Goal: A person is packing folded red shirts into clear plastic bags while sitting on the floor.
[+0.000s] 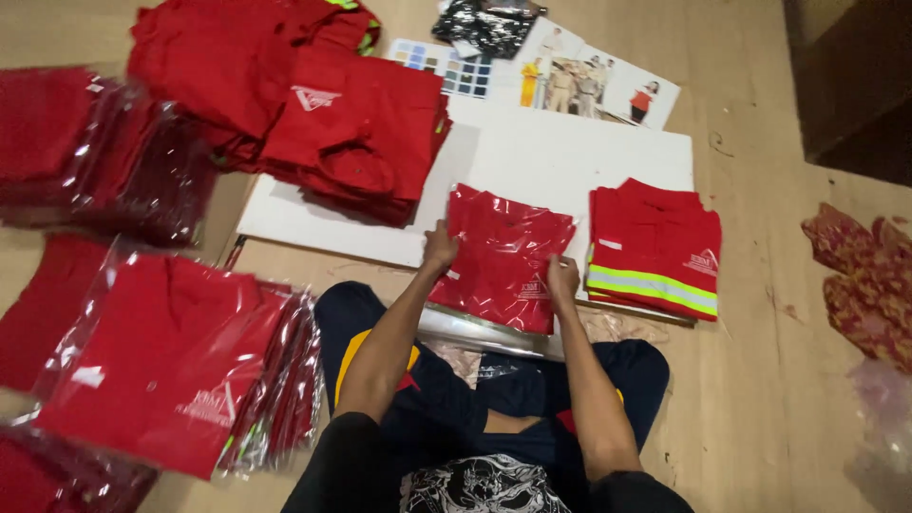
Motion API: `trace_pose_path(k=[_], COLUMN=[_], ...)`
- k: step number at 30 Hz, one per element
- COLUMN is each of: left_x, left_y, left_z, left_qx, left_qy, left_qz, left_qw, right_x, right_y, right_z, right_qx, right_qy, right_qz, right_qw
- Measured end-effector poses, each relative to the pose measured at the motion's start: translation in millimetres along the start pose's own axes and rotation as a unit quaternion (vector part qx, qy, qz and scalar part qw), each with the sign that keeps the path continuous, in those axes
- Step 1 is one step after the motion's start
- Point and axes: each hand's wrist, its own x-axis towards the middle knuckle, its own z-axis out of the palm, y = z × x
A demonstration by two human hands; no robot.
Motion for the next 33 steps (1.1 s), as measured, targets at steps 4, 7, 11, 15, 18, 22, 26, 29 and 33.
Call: trace_pose_path(k=[4, 7, 11, 15, 18, 22, 26, 29, 33], left_x=[-71.8, -112.4, -118.5, -207.6, -259.4, -253.9, -254.9, -236.0, -228.7], left_y=[52.5, 85.3, 77.7, 82.8, 67.8, -30.8, -93.0, -151.6, -137.1], left_z=[-63.9, -112.1, -175.8, -299.9, -376.8, -458.8, -484.0, -450.5, -423.1], left_qx=[-0.024, -0.036, 0.0, -0.023, 0.043, 0.184, 0.278, 0.194, 0.214], left_qy=[-0.071, -0.061, 0.046, 0.151, 0.244, 0.423, 0.372, 0.316, 0.335], left_qz=[0.073, 0.1, 0.131, 0.102, 0.012, -0.007, -0.168, -0.145, -0.143], left_qw=[0.995, 0.993, 0.99, 0.983, 0.969, 0.887, 0.87, 0.917, 0.907], right_x=[5.4, -21.8, -124.8, -224.3, -279.5, -359.5, -399.1, -411.0, -419.3], right_y=[8.8, -18.2, -106.9, -165.5, -184.7, -215.9, -198.3, -146.5, -136.4], right_z=[-13.9, -42.6, -86.4, -57.6, -4.9, 60.9, 129.0, 175.1, 191.7], right_qx=[0.021, 0.041, 0.22, 0.239, 0.255, 0.272, 0.078, -0.035, 0.019], right_qy=[-0.031, -0.035, -0.118, -0.216, -0.37, -0.556, -0.606, -0.471, -0.473], right_qz=[-0.073, -0.148, -0.082, -0.106, -0.12, -0.126, -0.192, -0.283, -0.254], right_qw=[0.997, 0.988, 0.965, 0.941, 0.885, 0.775, 0.768, 0.835, 0.844])
